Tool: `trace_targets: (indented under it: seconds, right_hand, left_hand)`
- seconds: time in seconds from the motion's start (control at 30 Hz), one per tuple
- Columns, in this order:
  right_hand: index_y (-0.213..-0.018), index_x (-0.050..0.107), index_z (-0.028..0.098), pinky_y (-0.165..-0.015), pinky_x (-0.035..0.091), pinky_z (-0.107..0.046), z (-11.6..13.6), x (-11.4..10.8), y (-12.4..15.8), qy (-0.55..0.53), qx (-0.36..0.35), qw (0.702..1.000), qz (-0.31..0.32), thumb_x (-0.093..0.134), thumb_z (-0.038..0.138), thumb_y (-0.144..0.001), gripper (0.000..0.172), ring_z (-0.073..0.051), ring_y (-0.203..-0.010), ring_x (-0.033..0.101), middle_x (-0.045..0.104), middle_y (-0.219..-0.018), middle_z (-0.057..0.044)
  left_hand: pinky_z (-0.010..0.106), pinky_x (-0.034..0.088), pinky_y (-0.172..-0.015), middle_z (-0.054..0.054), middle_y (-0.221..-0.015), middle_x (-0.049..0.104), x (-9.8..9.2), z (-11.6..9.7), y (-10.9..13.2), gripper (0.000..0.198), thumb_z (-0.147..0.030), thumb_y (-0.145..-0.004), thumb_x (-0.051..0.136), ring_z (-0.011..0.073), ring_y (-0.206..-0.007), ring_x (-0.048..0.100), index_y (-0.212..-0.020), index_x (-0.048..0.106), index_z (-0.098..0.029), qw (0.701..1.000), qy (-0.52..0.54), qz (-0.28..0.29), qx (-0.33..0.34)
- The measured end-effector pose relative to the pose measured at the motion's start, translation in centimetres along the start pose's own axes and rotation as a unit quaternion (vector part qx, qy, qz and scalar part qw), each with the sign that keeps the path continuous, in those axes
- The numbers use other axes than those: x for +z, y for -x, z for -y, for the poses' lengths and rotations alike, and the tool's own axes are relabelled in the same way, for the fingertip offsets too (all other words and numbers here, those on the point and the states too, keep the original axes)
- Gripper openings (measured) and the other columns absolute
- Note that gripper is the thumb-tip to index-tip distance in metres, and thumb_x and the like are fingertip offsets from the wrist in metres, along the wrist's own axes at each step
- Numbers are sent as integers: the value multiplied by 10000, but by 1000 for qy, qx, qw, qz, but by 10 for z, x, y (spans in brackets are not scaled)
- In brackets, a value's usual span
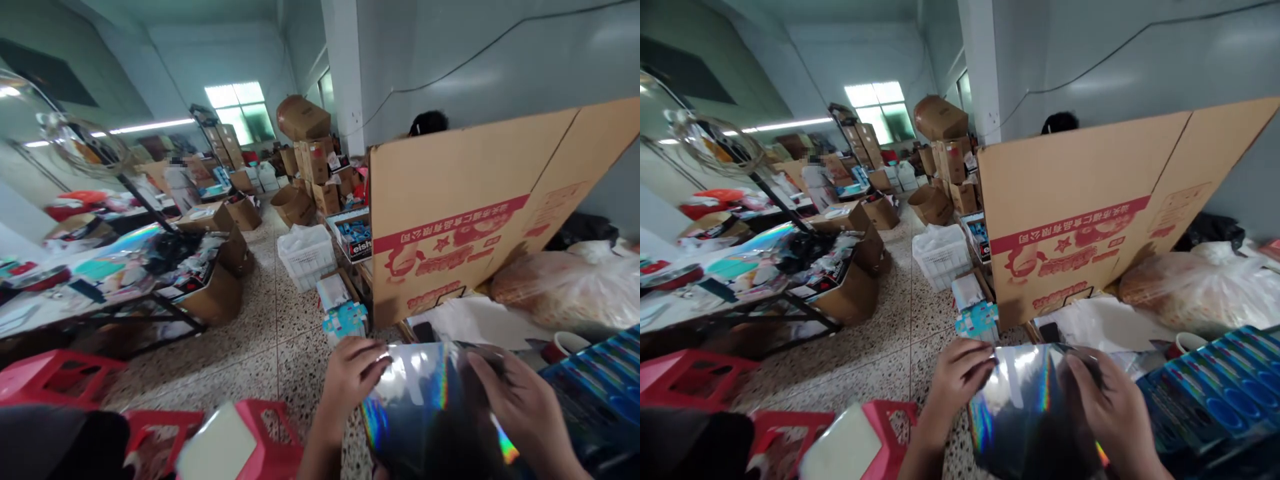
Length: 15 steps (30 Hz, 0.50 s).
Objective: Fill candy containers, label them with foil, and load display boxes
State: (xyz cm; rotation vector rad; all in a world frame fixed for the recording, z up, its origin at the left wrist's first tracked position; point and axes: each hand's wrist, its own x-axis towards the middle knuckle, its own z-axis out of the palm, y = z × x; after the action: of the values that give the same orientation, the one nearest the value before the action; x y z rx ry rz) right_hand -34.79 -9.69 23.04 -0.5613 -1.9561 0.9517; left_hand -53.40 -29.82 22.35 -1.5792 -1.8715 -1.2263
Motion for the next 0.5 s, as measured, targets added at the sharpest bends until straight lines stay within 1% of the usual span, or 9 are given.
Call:
trace_targets:
  seconds: [0.07,0.13,0.2,0.27,0.33,0.37,0.43,0.5]
  right_hand:
    - [-872,748,227,-704,607,-354,-5,30,5,-17,47,998,48,623,522,-904,322,-267,-783,740,772,-848,-56]
    - [-901,742,198,-764,596,-350,-6,54,7,-49,99,991,82,613,557,-904,381,-262,-821,733,773,-873,-76]
    - [-921,736,185,-780,588,-339,-4,72,7,-87,138,981,100,620,581,-894,414,-261,-848,727,772,-896,-87]
    - [-931,729,179,-733,583,-319,1,81,5,-116,163,975,100,627,591,-888,427,-251,-821,718,768,-889,-86]
    - [-928,723,176,-663,572,-298,6,80,0,-122,171,974,85,632,591,-884,427,-232,-752,703,756,-845,-76]
    - [-926,722,175,-640,567,-293,8,75,-2,-119,169,976,72,638,594,-878,430,-226,-723,695,750,-820,-71]
    - [-908,724,177,-618,565,-295,10,58,-6,-109,158,981,34,663,609,-850,439,-225,-695,688,741,-792,-67]
    - [-917,728,188,-600,570,-312,8,32,-4,-104,163,981,-35,707,617,-814,442,-238,-691,691,744,-808,-78]
  left_hand:
    - [365,600,-852,69,-1080,746,-21,9,19,243,-241,-898,711,202,-999,712,-1141,703,-238,998,-54,24,-28]
    - [442,561,-983,95,-1206,714,-38,14,37,322,-262,-883,722,250,-1154,663,-1202,683,-239,991,-122,50,-37]
    - [509,480,-1100,96,-1264,697,-48,15,52,335,-286,-878,721,282,-1248,613,-1207,678,-235,982,-179,57,-28]
    - [518,405,-1173,82,-1245,712,-51,15,64,285,-290,-884,705,279,-1269,605,-1159,684,-219,978,-200,53,-21]
    - [483,373,-1205,62,-1182,739,-48,13,72,218,-269,-888,687,254,-1240,629,-1096,684,-203,981,-185,48,-14]
    - [462,376,-1206,53,-1147,750,-45,11,74,197,-250,-887,679,239,-1215,645,-1078,680,-201,985,-169,45,-8]
    - [423,425,-1173,44,-1082,761,-34,4,74,190,-212,-875,679,216,-1163,675,-1064,667,-200,991,-130,30,12]
    - [391,487,-1113,35,-1011,767,-19,-5,69,186,-187,-855,706,206,-1120,694,-1032,653,-208,996,-83,7,36]
